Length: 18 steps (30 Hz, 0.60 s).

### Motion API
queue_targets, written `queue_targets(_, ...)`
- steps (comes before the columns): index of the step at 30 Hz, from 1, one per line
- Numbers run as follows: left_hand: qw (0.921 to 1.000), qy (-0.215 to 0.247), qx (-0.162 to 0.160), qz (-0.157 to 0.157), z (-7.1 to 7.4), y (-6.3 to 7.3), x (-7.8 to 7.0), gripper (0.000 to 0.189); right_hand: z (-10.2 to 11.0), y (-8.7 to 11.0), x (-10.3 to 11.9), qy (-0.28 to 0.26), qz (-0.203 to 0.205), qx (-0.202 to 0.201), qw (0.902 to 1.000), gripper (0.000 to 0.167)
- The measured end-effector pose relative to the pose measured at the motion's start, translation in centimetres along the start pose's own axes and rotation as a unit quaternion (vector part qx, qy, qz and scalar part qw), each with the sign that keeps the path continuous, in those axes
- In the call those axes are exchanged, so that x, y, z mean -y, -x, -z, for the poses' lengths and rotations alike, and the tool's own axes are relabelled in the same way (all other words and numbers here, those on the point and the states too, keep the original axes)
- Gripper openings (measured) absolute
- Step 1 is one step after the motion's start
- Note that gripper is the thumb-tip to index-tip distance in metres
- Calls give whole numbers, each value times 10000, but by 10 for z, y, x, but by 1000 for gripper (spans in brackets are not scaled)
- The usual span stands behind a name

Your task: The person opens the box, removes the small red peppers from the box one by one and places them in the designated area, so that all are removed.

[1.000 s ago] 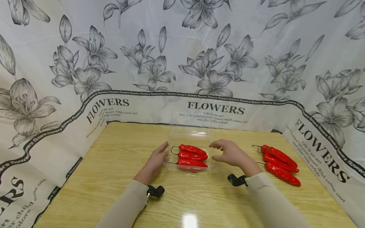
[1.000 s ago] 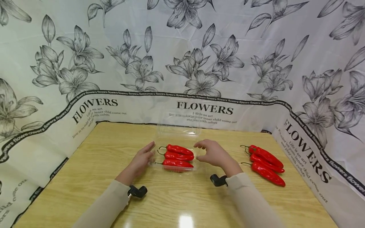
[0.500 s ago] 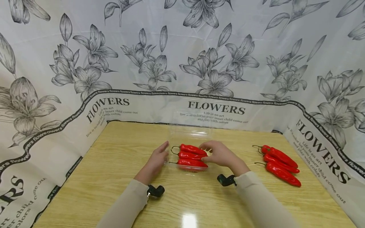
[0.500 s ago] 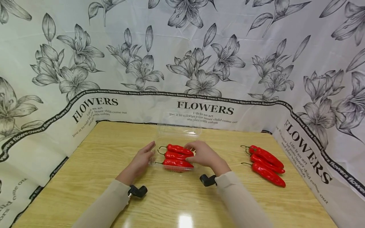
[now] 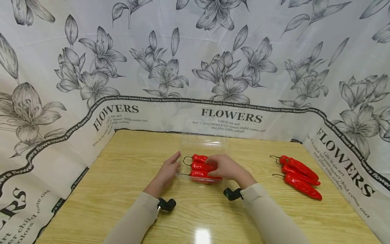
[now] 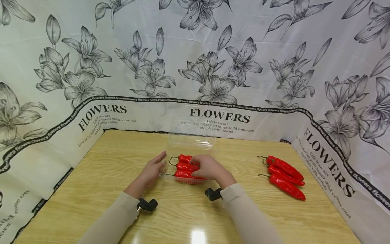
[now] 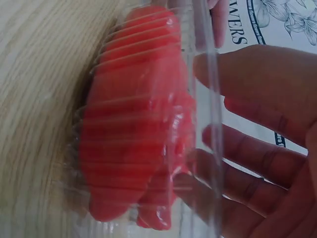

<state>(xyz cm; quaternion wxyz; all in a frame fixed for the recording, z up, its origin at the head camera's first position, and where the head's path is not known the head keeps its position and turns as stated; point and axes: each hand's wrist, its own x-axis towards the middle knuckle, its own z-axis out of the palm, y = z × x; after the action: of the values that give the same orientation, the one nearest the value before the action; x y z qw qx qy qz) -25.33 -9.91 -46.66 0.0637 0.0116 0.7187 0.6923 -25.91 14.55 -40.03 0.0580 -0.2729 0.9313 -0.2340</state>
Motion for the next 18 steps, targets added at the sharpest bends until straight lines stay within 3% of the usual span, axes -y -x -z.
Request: queue_targets(18, 10000, -23, -1, -3, -2, 1, -2, 58, -10, -15, 0, 167, -195, 504, 9984, 19)
